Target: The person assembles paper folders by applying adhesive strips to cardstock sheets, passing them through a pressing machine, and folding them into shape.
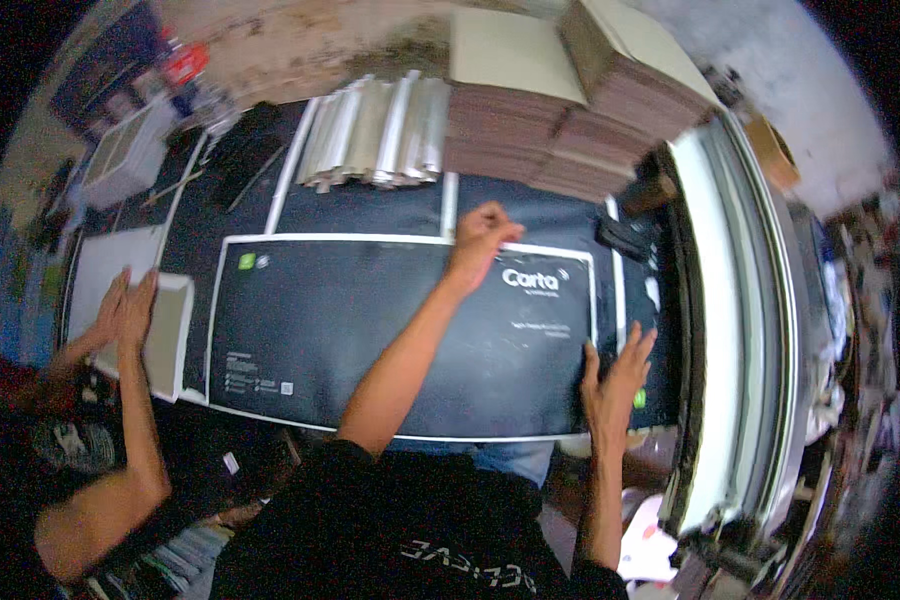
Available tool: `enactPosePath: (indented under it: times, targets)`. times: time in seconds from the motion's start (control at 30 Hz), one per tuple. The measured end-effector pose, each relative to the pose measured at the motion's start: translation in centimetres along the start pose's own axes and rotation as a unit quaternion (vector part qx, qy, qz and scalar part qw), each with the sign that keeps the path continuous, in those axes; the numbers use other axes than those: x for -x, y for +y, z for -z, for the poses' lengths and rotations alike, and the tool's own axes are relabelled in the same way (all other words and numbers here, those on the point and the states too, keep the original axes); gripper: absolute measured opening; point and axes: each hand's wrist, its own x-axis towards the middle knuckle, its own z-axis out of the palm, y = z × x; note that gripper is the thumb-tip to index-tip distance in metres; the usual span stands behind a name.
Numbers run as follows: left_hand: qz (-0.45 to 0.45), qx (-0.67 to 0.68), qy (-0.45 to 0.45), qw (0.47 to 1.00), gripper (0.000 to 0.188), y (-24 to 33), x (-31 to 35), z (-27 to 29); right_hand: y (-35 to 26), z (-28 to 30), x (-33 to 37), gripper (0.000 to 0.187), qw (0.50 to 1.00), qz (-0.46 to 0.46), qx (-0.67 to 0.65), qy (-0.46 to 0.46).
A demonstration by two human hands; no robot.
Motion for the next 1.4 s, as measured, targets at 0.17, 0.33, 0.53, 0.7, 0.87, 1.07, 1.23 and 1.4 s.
enactPosePath:
  times: [0.17,0.33,0.53,0.7,0.87,1.07,1.23,1.4]
  targets:
    - [-0.039,0.015,-0.083,0.996,0.029,-1.5,-0.7,-2.5,-2.8,-1.5,-3.3,0.065,0.943,0.054,-0.314,0.091]
    - [0.035,0.011,-0.111,0.993,0.029,-2.1,-0.7,-3.4,-5.2,-5.2,-9.9,0.052,0.833,0.03,-0.552,0.004]
    - [-0.073,-0.159,-0.068,0.982,0.04,-1.0,-0.7,-3.1,-6.7,-9.8,-15.9,0.047,0.78,-0.062,-0.62,-0.059]
    - [-0.149,-0.269,-0.056,0.95,0.028,-0.6,0.1,-3.4,-6.5,-12.3,-15.5,0.05,0.748,-0.086,-0.658,-0.018]
    - [-0.145,-0.352,0.04,0.924,0.017,-0.4,0.5,-3.9,-7.3,-12.2,-14.6,0.053,0.817,-0.03,-0.576,0.002]
    - [-0.113,-0.087,0.129,0.981,0.024,-0.3,0.8,-3.7,-9.7,-10.9,-12.6,0.052,0.88,0.17,-0.433,0.094]
    - [-0.117,-0.072,0.145,0.98,0.024,-0.4,-0.7,-3.1,-11.4,-9.6,-11.5,0.052,0.852,0.208,-0.478,0.055]
    - [-0.148,-0.251,0.162,0.943,0.044,-2.8,-1.0,-2.1,-13.0,-8.8,-10.6,0.052,0.856,0.263,-0.446,0.003]
